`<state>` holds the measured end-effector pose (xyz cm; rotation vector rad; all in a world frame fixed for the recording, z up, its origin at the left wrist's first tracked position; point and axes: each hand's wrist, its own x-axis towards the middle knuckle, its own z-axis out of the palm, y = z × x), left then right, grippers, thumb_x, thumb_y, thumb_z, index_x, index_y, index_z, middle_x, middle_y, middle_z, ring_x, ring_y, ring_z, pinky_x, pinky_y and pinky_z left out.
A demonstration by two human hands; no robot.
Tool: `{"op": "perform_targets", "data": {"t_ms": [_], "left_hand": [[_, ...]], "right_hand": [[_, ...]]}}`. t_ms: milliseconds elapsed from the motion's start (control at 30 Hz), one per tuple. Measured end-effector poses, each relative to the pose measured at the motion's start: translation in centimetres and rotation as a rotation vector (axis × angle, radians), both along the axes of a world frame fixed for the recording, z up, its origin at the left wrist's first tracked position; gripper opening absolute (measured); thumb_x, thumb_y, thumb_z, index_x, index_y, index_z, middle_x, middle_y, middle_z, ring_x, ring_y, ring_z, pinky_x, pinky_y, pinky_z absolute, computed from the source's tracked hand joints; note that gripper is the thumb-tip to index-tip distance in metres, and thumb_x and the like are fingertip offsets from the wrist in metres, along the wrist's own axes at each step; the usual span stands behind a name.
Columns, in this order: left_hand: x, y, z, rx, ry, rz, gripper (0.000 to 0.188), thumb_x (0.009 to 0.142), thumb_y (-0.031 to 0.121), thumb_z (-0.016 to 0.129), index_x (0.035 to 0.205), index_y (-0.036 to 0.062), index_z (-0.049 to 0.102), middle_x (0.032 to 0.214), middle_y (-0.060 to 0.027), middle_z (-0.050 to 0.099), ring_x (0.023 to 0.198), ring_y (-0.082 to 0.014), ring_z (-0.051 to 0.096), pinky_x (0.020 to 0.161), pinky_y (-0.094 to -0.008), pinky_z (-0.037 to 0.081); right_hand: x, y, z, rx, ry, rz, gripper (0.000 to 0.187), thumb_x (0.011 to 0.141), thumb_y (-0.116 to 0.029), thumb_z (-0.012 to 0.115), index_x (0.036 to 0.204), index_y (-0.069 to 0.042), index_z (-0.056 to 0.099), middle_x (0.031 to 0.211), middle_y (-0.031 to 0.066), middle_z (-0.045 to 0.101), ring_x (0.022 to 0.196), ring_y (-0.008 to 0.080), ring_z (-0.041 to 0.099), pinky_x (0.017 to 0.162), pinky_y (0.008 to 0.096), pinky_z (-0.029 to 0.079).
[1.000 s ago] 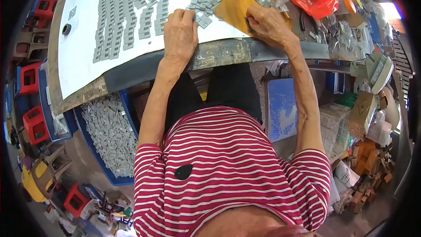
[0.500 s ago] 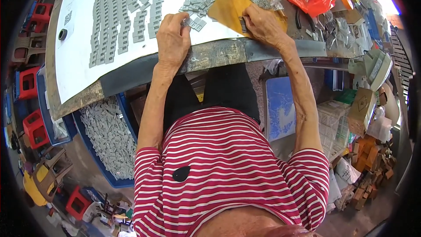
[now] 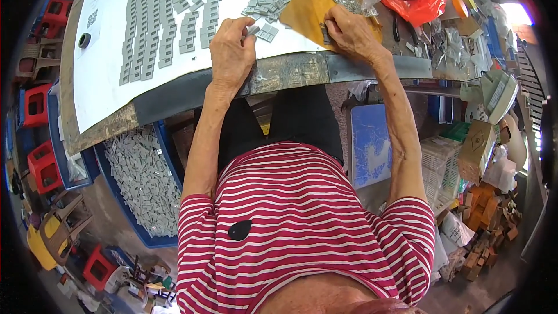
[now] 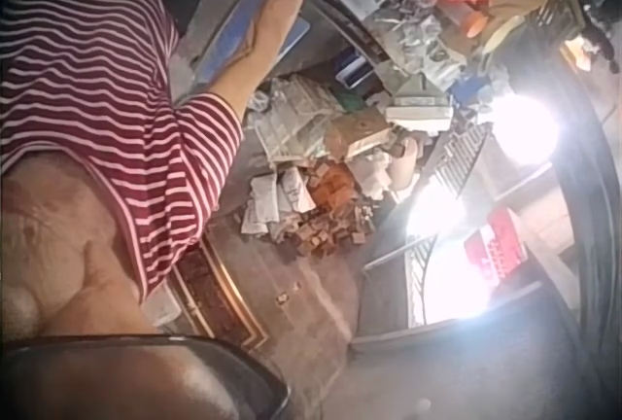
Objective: Sorting and inspecting small grey industrial components at a workshop workbench.
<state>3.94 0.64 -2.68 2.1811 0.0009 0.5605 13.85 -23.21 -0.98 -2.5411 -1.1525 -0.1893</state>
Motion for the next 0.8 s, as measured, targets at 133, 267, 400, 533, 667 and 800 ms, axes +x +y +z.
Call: {"op": "perform_targets", "data": {"t_ms": [133, 267, 400, 533, 667, 800], "left_hand": [[-0.04, -0.03, -0.08, 0.001, -0.008, 0.006, 0.016, 0.069, -0.003, 0.055, 0.084, -0.0003, 0.060, 0.074, -0.0119, 0.054, 0.062, -0.0245, 0.054, 0.058, -0.0342, 0.045], [0.04, -0.05, -0.18, 0.024, -0.026, 0.002, 0.013, 0.070, -0.003, 0.055, 0.082, -0.0005, 0.059, 0.073, -0.0118, 0.053, 0.063, -0.0245, 0.054, 0.058, -0.0346, 0.044], [0.03, -0.13, -0.24, 0.025, -0.031, -0.001, 0.012, 0.070, -0.003, 0.054, 0.081, -0.0004, 0.059, 0.072, -0.0116, 0.052, 0.063, -0.0249, 0.053, 0.058, -0.0349, 0.043], [0.08, -0.08, -0.39, 0.031, -0.036, -0.002, 0.012, 0.070, -0.003, 0.055, 0.081, 0.0001, 0.059, 0.074, -0.0119, 0.053, 0.065, -0.0264, 0.054, 0.060, -0.0354, 0.043], [0.10, -0.03, -0.50, 0.031, -0.037, -0.002, 0.010, 0.071, -0.001, 0.055, 0.080, 0.0004, 0.059, 0.075, -0.0123, 0.054, 0.067, -0.0274, 0.055, 0.061, -0.0362, 0.043], [0.07, -0.14, -0.25, 0.009, -0.029, -0.002, 0.009, 0.072, 0.000, 0.055, 0.080, 0.0004, 0.059, 0.075, -0.0123, 0.054, 0.067, -0.0274, 0.054, 0.061, -0.0364, 0.043]], "right_hand": [[-0.51, 0.04, 0.57, 0.040, 0.007, -0.002, 0.010, 0.081, -0.008, 0.050, 0.085, 0.000, 0.045, 0.078, 0.0188, 0.054, 0.075, 0.0360, 0.055, 0.065, 0.0409, 0.045], [-0.59, -0.17, 0.28, 0.050, -0.043, -0.003, 0.009, 0.081, -0.007, 0.051, 0.083, 0.000, 0.045, 0.076, 0.0188, 0.054, 0.073, 0.0361, 0.055, 0.063, 0.0405, 0.045], [-0.57, -0.35, -0.10, 0.072, -0.081, 0.037, 0.010, 0.080, -0.005, 0.052, 0.082, 0.000, 0.045, 0.075, 0.0185, 0.054, 0.073, 0.0356, 0.055, 0.062, 0.0400, 0.045], [-0.59, -0.45, -0.15, 0.076, -0.096, 0.053, 0.009, 0.078, -0.005, 0.054, 0.082, 0.000, 0.046, 0.076, 0.0170, 0.054, 0.073, 0.0344, 0.056, 0.062, 0.0393, 0.045], [-0.86, -0.47, 0.20, 0.111, -0.036, 0.046, 0.009, 0.077, -0.004, 0.055, 0.082, -0.002, 0.048, 0.076, 0.0153, 0.054, 0.072, 0.0334, 0.056, 0.061, 0.0388, 0.045], [-1.02, -0.44, 0.23, 0.123, -0.031, 0.037, 0.009, 0.075, -0.005, 0.055, 0.082, -0.003, 0.049, 0.075, 0.0140, 0.054, 0.070, 0.0327, 0.056, 0.061, 0.0380, 0.044]]}}
